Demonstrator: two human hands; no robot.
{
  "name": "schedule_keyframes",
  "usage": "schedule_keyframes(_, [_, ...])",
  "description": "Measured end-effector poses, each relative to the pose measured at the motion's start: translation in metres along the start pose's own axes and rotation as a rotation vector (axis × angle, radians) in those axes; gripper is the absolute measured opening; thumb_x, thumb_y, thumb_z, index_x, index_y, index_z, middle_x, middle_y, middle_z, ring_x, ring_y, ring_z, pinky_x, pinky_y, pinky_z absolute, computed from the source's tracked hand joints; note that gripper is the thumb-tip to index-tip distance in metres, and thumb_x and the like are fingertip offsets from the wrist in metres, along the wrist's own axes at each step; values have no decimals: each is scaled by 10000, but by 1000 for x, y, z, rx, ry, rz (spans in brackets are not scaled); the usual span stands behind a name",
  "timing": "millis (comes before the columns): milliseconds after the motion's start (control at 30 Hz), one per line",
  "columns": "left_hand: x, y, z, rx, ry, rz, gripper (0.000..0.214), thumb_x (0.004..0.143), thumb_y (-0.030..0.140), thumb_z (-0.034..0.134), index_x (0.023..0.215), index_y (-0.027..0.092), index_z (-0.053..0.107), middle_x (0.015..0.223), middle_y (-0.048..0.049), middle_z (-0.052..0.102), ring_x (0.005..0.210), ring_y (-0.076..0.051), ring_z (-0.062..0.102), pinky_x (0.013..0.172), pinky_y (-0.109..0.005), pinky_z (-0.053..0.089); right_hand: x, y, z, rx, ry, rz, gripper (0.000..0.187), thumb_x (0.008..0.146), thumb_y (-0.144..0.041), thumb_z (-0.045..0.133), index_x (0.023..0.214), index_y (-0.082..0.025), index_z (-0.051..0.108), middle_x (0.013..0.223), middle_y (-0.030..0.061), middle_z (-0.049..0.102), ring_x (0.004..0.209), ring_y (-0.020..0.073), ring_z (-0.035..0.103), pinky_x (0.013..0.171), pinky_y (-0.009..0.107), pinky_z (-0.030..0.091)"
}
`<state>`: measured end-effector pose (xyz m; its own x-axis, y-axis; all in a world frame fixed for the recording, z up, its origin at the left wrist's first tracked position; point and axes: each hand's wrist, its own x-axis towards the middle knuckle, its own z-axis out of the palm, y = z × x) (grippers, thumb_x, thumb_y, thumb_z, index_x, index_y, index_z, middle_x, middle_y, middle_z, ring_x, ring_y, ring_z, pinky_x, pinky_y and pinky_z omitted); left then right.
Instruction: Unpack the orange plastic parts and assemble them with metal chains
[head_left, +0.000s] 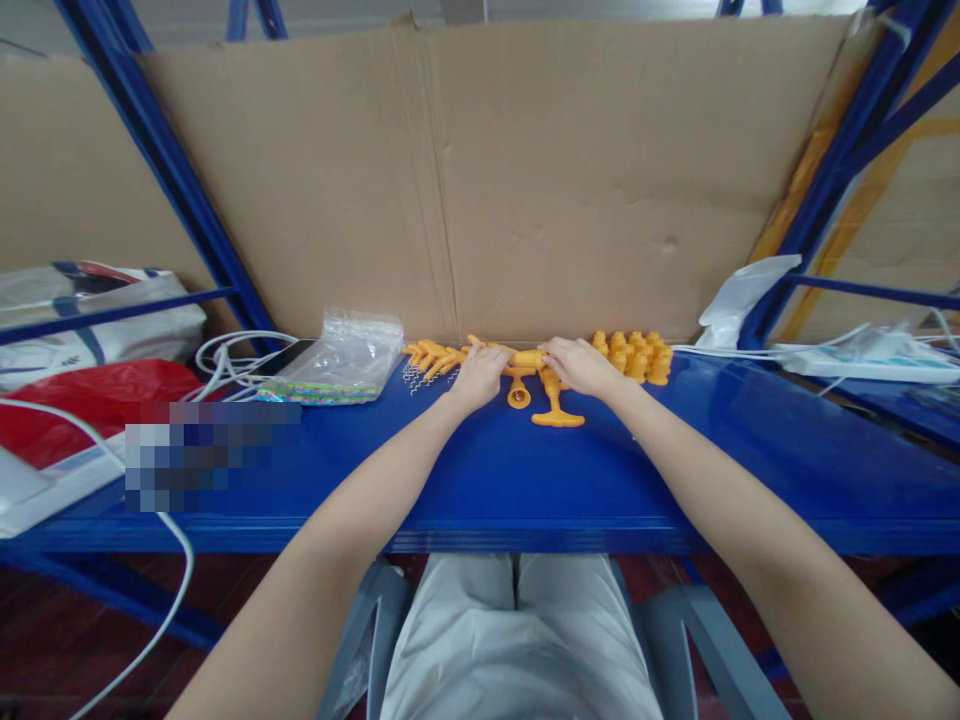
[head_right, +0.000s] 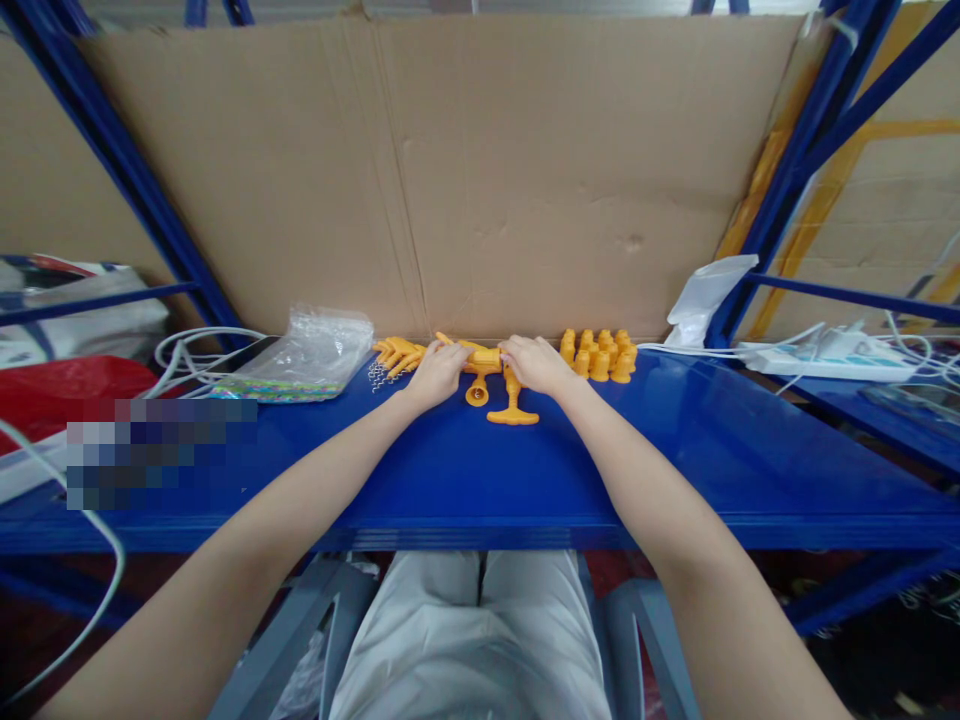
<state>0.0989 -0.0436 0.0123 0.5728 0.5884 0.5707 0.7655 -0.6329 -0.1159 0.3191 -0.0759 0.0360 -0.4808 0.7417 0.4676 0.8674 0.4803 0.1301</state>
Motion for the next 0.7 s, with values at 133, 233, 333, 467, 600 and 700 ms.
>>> schedule_keyframes(133, [0,-2,0,14,0,24,440,871,41,405,1201,170,666,1154,-141,728,1157,-283,645,1077,-489,396,-1,2,2,12,-2,-7,415,1062,-297,342,1316,-135,628,1249,169,695,1160,269,640,913,378,442])
schedule_keyframes(233, [1,-3,1,-2,-5,53,422,869,46,415,1178,167,677,1135,-146,733,1140,-284,652,1065,-490,410,-1,0,4,21,19,-55,399,1049,-350,406,1315,-147,623,1225,170,701,1160,281,630,925,395,435])
schedule_keyframes(333, [1,-1,2,-18,-14,83,378,882,53,416,1119,165,690,1113,-144,738,1124,-280,656,1074,-493,406,-1,-6,7,12,3,-94,370,1025,-350,477,1291,-140,626,1204,173,702,1159,292,618,948,407,412])
schedule_keyframes(467, [1,4,1,-18,-27,122,305,916,93,428,1049,172,691,1090,-124,744,1102,-266,661,1110,-502,374,0,-14,15,-9,-22,-89,327,1024,-322,486,1244,-131,635,1213,181,698,1153,300,615,956,418,389])
schedule_keyframes(600, [1,7,0,-18,-30,128,262,934,120,450,1040,162,686,1079,-127,747,1090,-264,668,1097,-492,392,1,-16,19,-12,16,-106,348,1041,-336,448,1271,-141,622,1227,177,701,1152,302,608,977,426,359])
schedule_keyframes(700, [2,8,-2,-20,-33,148,240,936,121,460,1012,150,686,1044,-129,748,1057,-264,677,1041,-453,440,1,-18,17,-23,19,-105,357,1047,-327,427,1290,-147,616,1231,172,702,1137,298,607,985,425,333])
